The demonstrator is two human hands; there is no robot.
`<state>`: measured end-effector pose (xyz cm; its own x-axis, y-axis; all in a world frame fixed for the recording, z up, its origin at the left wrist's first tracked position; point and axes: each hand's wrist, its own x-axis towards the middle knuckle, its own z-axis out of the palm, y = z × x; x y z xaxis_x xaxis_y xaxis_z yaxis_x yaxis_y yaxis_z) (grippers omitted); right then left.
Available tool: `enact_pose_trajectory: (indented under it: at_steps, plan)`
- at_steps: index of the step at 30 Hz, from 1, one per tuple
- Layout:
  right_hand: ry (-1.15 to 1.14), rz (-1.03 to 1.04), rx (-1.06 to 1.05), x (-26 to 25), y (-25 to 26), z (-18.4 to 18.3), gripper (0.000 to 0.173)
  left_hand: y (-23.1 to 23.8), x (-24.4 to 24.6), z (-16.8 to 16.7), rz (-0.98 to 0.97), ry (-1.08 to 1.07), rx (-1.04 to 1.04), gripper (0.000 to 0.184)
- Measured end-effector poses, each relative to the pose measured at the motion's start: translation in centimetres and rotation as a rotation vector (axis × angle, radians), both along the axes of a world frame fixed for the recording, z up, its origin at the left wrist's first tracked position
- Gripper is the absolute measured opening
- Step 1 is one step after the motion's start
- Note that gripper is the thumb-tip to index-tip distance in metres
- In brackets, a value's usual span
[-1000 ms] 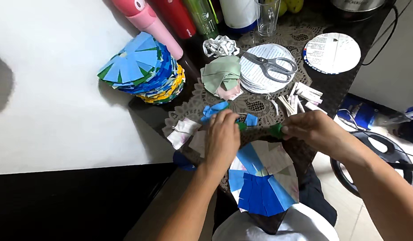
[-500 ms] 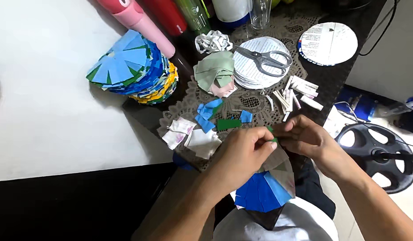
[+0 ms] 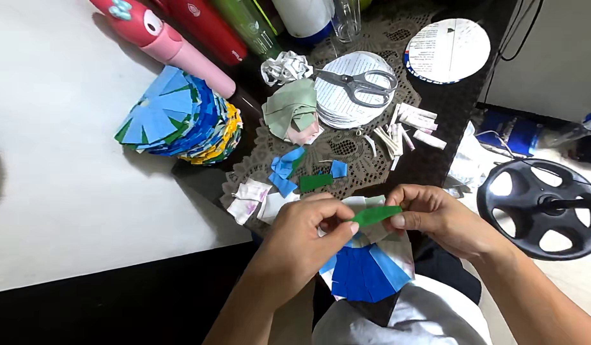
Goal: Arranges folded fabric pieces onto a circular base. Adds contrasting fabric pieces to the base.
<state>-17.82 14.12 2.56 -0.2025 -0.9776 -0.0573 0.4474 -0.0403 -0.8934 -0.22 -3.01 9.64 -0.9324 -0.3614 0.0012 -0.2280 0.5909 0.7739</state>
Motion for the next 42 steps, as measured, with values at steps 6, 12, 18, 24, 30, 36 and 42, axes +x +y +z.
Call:
enact_pose_trajectory:
  at_steps: [6, 12, 18, 24, 30, 36, 42]
  plan:
    - [-0.118, -0.085, 0.107, 1.8, 0.3, 0.5, 0.017, 1.6, 1.9, -2.9, 0.095, 0.106, 0.435, 0.007]
    - [0.296, -0.044, -0.005, 3.3, 1.4, 0.9, 0.010, 2.6, 2.8, -5.2, -0.028, 0.082, 1.060, 0.027]
    - [0.803, -0.117, -0.038, 4.0, 3.2, 2.3, 0.016, 3.8, 2.3, -5.9, 0.034, 0.030, 1.270, 0.047]
    - [1.186, -0.316, -0.053, 5.0, 4.2, 3.1, 0.020, 4.7, 2.3, -6.0, -0.105, 0.167, 1.018, 0.015]
    - [1.098, -0.403, 0.074, 5.4, 4.8, 2.6, 0.015, 6.1, 2.1, -5.9, 0.044, 0.222, 0.873, 0.010]
    - [0.817, -0.404, 0.123, 6.2, 5.8, 0.8, 0.018, 7.3, 2.1, -6.0, 0.120, 0.182, 1.119, 0.015]
    - [0.647, -0.514, 0.226, 8.3, 7.1, -1.7, 0.010, 8.5, 2.0, -7.0, 0.159, 0.153, 0.563, 0.008]
